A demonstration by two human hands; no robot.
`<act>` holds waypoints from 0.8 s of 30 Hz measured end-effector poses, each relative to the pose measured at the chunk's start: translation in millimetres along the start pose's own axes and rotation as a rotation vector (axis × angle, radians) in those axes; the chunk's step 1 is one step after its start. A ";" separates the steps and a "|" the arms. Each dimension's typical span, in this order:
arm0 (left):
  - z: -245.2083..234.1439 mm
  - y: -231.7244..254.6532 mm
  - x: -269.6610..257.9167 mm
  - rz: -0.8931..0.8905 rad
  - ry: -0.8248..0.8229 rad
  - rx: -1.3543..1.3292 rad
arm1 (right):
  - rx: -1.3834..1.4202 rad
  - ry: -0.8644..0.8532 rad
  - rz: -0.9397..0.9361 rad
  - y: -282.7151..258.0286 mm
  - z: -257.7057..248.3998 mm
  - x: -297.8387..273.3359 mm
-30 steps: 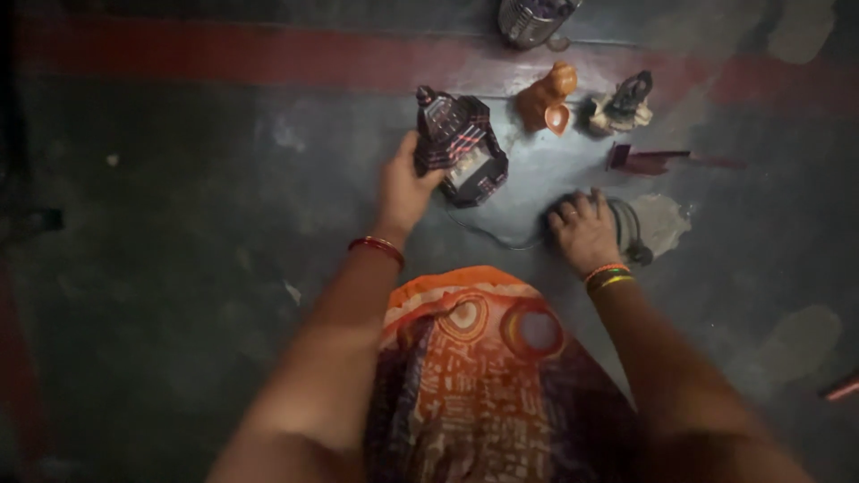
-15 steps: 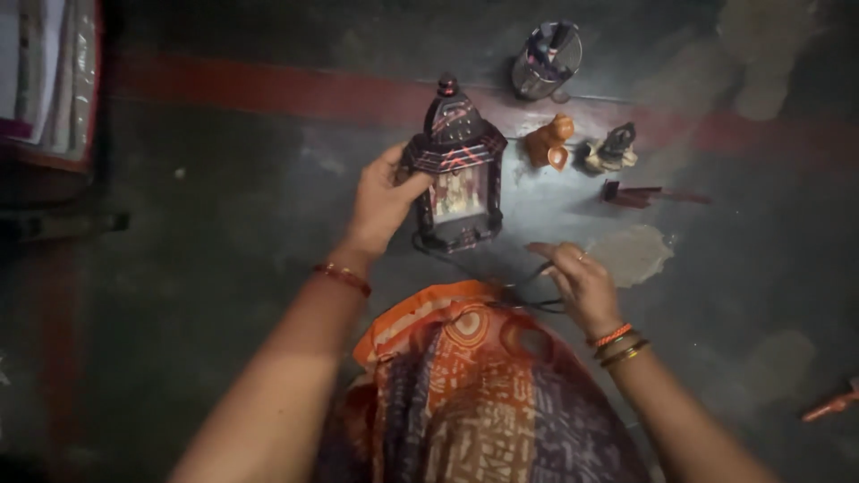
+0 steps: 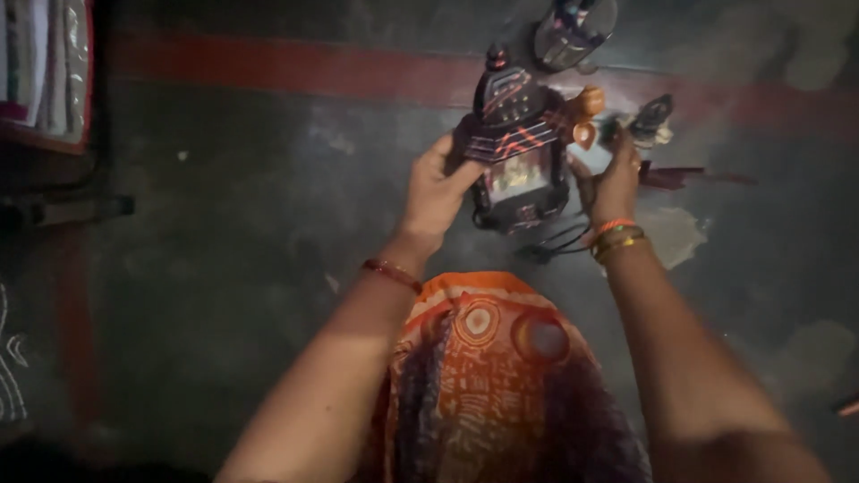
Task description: Picking up and arranging various decorative statues, awards, and items on a bedroom shelf.
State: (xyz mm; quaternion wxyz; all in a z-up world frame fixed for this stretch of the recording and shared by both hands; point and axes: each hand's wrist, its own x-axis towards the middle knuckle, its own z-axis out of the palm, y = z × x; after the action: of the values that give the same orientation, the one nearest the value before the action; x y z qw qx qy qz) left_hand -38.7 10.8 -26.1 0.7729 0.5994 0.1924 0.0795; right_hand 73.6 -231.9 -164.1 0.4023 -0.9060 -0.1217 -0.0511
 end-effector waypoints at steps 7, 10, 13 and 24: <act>-1.1 -13.8 18.4 0.004 -0.020 -0.053 | 0.213 -0.038 0.332 48.6 58.2 34.7; -7.9 -20.8 22.4 -0.028 -0.040 -0.158 | 0.127 -0.036 0.058 60.2 64.2 37.0; -13.3 -21.7 26.5 -0.065 -0.034 -0.168 | 1.055 -0.079 0.514 69.5 72.7 41.9; -20.5 -13.9 31.1 -0.108 0.037 -0.027 | 0.187 -0.091 0.023 19.7 39.5 17.6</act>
State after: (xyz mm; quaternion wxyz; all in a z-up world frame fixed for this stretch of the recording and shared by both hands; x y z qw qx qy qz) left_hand -19.8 36.4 -50.0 0.7805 0.5759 0.2375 0.0513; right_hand 95.6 -212.2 -201.4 0.4796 -0.8672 -0.1338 0.0064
